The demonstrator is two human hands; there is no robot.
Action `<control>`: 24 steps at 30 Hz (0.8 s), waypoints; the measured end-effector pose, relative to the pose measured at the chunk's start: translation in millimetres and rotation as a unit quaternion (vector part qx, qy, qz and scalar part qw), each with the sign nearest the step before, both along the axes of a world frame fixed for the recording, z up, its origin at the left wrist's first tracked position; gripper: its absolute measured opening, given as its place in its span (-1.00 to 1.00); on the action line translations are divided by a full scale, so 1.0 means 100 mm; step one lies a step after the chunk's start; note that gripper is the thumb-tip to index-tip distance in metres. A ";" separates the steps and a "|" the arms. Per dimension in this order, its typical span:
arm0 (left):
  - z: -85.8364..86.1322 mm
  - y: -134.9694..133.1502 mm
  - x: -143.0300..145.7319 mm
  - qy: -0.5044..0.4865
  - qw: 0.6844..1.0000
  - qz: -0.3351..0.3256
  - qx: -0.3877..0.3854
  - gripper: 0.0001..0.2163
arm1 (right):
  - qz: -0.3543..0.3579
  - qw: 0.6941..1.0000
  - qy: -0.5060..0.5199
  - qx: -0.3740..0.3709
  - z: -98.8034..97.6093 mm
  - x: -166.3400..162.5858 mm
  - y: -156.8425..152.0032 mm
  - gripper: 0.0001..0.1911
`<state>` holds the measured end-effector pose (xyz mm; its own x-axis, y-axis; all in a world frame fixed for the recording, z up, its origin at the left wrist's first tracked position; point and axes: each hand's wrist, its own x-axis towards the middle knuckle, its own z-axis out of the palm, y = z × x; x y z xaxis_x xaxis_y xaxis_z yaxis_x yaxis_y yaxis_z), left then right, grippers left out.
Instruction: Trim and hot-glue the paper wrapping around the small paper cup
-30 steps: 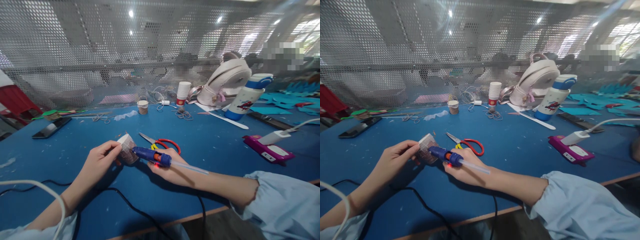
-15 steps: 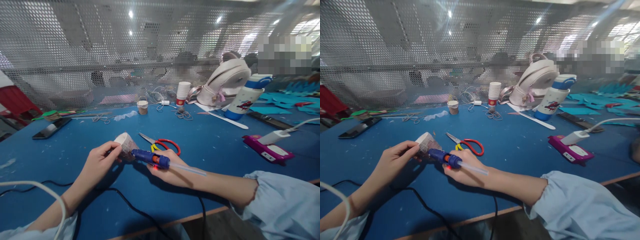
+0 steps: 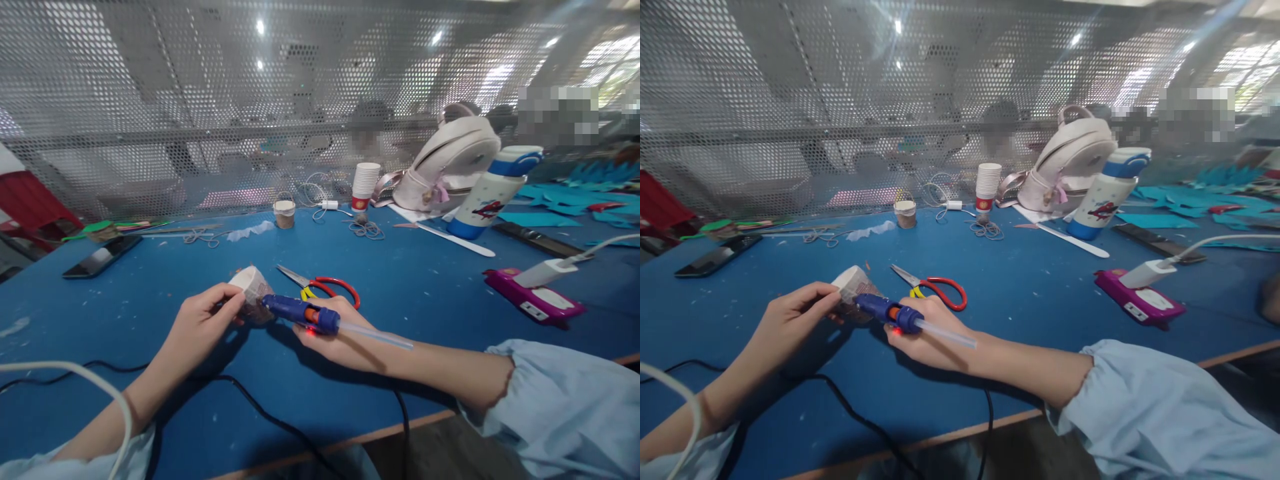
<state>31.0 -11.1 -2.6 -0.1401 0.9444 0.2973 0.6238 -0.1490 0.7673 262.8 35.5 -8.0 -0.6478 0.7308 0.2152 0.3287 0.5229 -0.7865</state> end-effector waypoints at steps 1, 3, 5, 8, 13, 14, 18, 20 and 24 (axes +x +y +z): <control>0.00 0.00 0.00 0.000 1.000 0.002 0.001 -0.71 | -0.001 1.000 -0.002 -0.001 0.00 0.00 0.00 -0.85; -0.01 0.01 -0.01 0.000 1.000 0.008 0.002 -0.70 | 0.002 1.000 -0.003 -0.002 0.00 0.00 0.00 -0.84; -0.02 0.01 -0.02 0.002 1.000 0.010 0.005 -0.70 | 0.008 1.000 -0.002 -0.003 -0.01 0.00 0.01 -0.83; -0.02 0.01 -0.02 0.008 1.000 0.009 0.011 -0.70 | 0.008 1.000 -0.003 -0.009 -0.03 0.00 0.02 -0.82; -0.02 0.02 -0.02 0.008 1.000 0.009 0.017 -0.70 | 0.012 1.000 0.008 -0.006 -0.05 0.00 0.02 -0.83; -0.02 0.02 -0.01 0.007 1.000 0.006 0.017 -0.71 | 0.015 1.000 0.012 -0.005 -0.05 0.00 0.01 -0.83; -0.03 0.02 -0.01 0.004 1.000 0.004 0.022 -0.71 | 0.016 1.000 0.000 -0.011 -0.03 0.00 0.01 -0.84; -0.04 0.02 -0.02 0.003 1.000 0.007 0.027 -0.71 | 0.015 1.000 -0.014 -0.011 -0.02 0.00 0.01 -0.84; -0.05 0.02 -0.02 0.005 1.000 0.004 0.028 -0.72 | 0.012 1.000 -0.007 -0.003 -0.01 0.00 0.00 -0.83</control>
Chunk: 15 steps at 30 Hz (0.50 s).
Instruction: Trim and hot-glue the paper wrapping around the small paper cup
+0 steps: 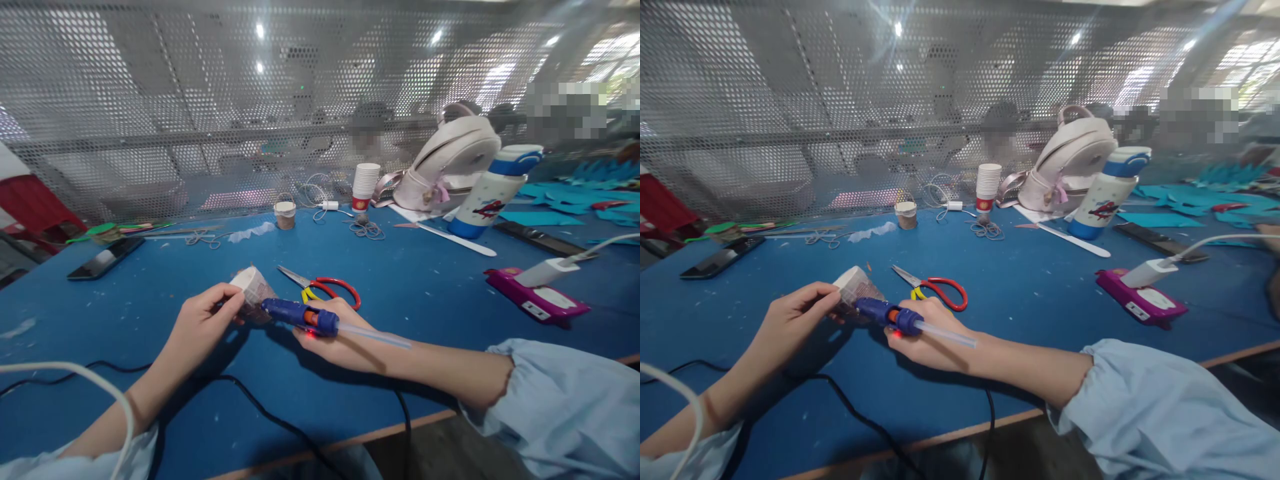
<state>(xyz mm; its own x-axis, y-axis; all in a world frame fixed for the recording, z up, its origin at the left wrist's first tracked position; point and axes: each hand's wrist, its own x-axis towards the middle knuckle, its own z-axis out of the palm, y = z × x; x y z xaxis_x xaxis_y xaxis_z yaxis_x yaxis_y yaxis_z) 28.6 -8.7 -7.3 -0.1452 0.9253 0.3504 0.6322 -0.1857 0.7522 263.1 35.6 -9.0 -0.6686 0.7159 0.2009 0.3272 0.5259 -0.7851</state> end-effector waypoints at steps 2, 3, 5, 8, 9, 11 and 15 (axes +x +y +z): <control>0.00 0.00 0.00 0.002 1.000 -0.002 0.002 -0.73 | 0.002 1.000 -0.004 -0.001 0.01 0.00 -0.01 -0.84; 0.00 0.00 0.01 0.002 1.000 -0.002 0.003 -0.73 | 0.004 1.000 -0.009 -0.002 0.02 0.00 -0.01 -0.85; 0.00 0.00 0.01 0.003 1.000 0.001 0.004 -0.73 | 0.007 1.000 -0.017 -0.002 0.02 0.00 -0.01 -0.86; -0.01 0.00 0.02 0.006 1.000 0.000 -0.003 -0.73 | 0.007 1.000 -0.018 0.002 0.02 0.00 -0.01 -0.87; -0.01 0.00 0.02 0.005 1.000 -0.001 -0.006 -0.73 | 0.005 1.000 -0.019 0.005 0.02 0.00 -0.01 -0.87; -0.01 -0.01 0.03 0.001 1.000 0.000 -0.011 -0.72 | 0.005 1.000 -0.023 0.006 0.02 0.00 -0.01 -0.87; 0.01 0.00 0.03 -0.012 1.000 0.017 -0.017 -0.71 | 0.009 1.000 -0.024 -0.012 0.04 0.00 -0.01 -0.84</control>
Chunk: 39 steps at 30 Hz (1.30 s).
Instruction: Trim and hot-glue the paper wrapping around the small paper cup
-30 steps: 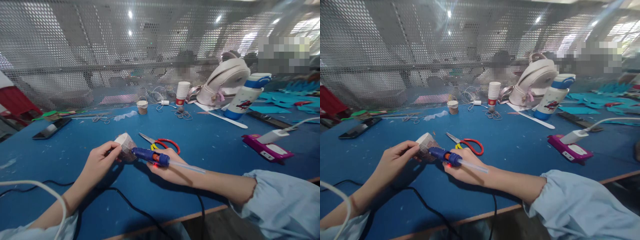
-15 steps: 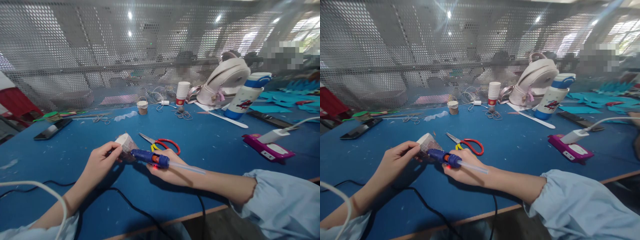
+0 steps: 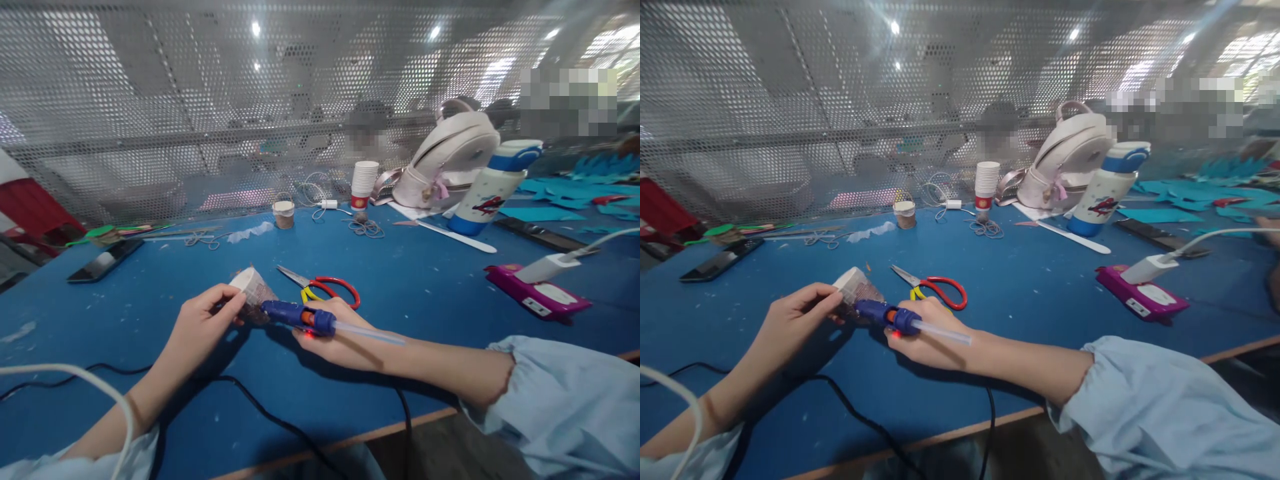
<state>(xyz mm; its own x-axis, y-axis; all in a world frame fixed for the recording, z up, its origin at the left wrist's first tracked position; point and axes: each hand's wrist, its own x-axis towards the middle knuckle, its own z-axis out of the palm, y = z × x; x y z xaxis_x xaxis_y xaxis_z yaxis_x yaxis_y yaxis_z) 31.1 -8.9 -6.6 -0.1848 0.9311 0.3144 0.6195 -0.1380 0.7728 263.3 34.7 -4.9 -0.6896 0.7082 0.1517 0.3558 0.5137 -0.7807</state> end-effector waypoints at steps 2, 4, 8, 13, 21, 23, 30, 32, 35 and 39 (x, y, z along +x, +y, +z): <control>0.01 0.01 0.00 -0.007 1.000 0.011 -0.003 -0.70 | -0.003 1.000 0.010 -0.006 0.01 0.01 0.01 -0.83; 0.02 0.01 0.00 -0.012 1.000 0.022 -0.004 -0.69 | 0.000 1.000 0.025 -0.005 0.02 0.03 0.02 -0.83; 0.02 0.01 -0.01 -0.012 0.999 0.037 -0.003 -0.69 | 0.009 0.999 0.049 -0.011 0.03 0.05 0.04 -0.83; 0.02 0.01 0.00 0.004 0.999 0.045 0.004 -0.70 | -0.016 0.998 0.049 -0.045 0.08 0.04 0.02 -0.83; -0.02 0.02 0.01 0.049 0.998 0.044 0.025 -0.70 | -0.025 0.998 0.043 -0.040 0.12 0.05 0.01 -0.88; -0.04 0.01 0.01 0.082 0.995 0.045 0.033 -0.70 | -0.033 0.998 0.044 -0.037 0.11 0.04 0.02 -0.86; -0.08 -0.01 0.04 0.193 0.975 0.031 0.103 -0.73 | -0.041 0.996 0.070 -0.047 0.10 0.01 0.03 -0.80; -0.09 -0.02 0.05 0.222 0.966 0.032 0.126 -0.74 | -0.038 0.995 0.070 -0.054 0.11 0.01 0.04 -0.80; -0.12 -0.01 0.05 0.259 0.953 0.028 0.152 -0.73 | -0.017 0.996 0.071 -0.055 0.13 0.01 0.05 -0.78; -0.19 0.01 0.02 0.306 0.934 0.019 0.182 -0.74 | -0.004 0.994 0.095 -0.058 0.16 0.02 0.05 -0.79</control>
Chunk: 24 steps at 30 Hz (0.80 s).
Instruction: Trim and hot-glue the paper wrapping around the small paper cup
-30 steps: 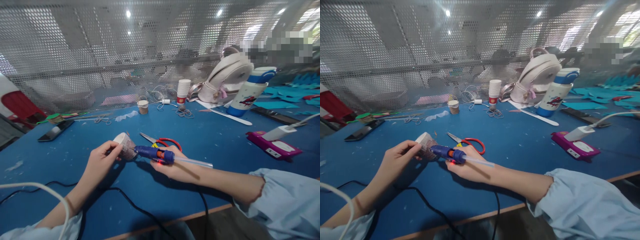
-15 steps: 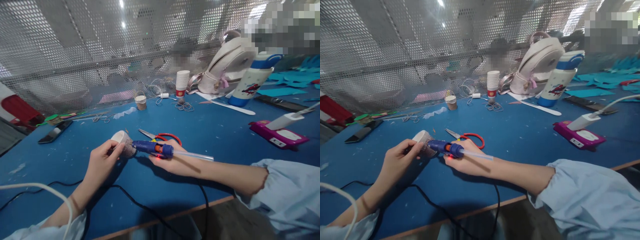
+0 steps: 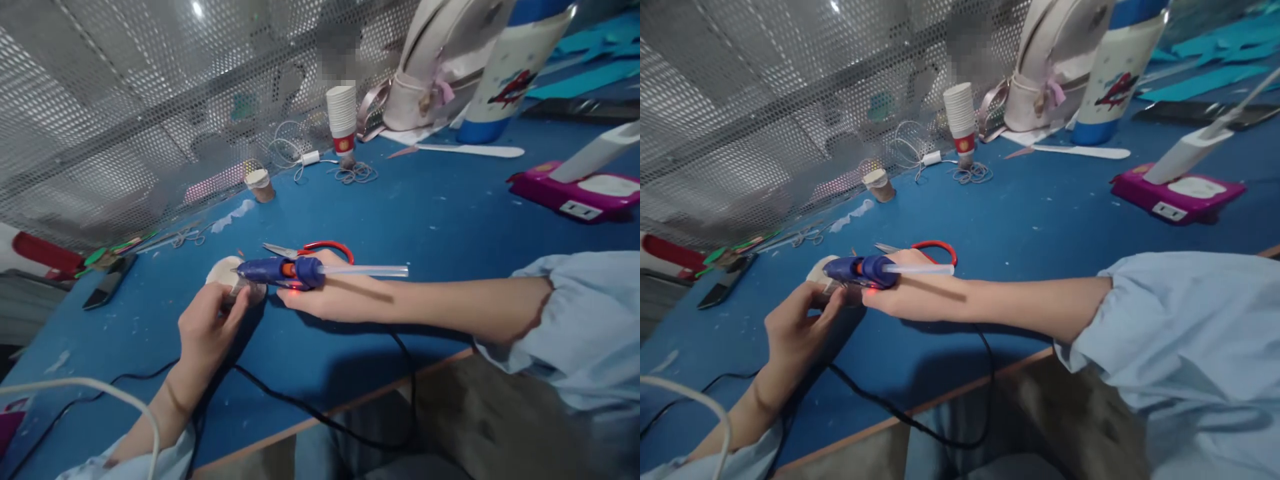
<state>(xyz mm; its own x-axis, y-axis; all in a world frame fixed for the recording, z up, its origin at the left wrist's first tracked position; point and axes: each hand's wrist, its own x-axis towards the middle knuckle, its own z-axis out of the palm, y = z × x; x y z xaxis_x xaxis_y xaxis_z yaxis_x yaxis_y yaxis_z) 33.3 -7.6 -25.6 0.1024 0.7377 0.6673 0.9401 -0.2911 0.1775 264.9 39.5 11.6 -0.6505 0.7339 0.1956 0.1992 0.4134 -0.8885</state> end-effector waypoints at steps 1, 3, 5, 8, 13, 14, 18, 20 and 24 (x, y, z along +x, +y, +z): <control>-0.01 0.01 0.00 0.012 1.000 -0.004 0.007 -0.76 | -0.002 1.000 0.007 0.003 0.01 0.00 0.00 -0.79; -0.02 0.02 0.00 0.033 0.999 -0.013 0.018 -0.78 | -0.002 1.000 0.016 0.007 0.03 0.00 -0.01 -0.76; -0.02 0.04 0.02 0.053 0.998 -0.017 0.025 -0.78 | 0.000 1.000 0.021 0.009 0.04 -0.01 -0.01 -0.76; 0.01 0.08 0.06 0.079 0.996 -0.018 0.045 -0.76 | -0.001 1.000 0.028 0.012 0.04 -0.01 -0.02 -0.78; 0.02 0.11 0.11 0.111 0.991 -0.031 0.070 -0.75 | -0.004 0.999 0.040 0.019 0.03 -0.01 -0.03 -0.83; 0.02 0.12 0.11 0.116 0.990 -0.035 0.075 -0.75 | -0.004 0.999 0.042 0.021 0.03 -0.01 -0.03 -0.82; 0.01 0.13 0.11 0.130 0.987 -0.038 0.090 -0.75 | -0.006 0.999 0.047 0.025 0.05 -0.01 -0.05 -0.76; 0.01 0.13 0.10 0.126 0.988 -0.031 0.084 -0.73 | -0.009 0.999 0.047 0.026 0.05 -0.01 -0.05 -0.76; -0.02 0.14 0.08 0.115 0.990 -0.025 0.076 -0.74 | -0.017 0.999 0.044 0.026 0.05 0.00 -0.05 -0.82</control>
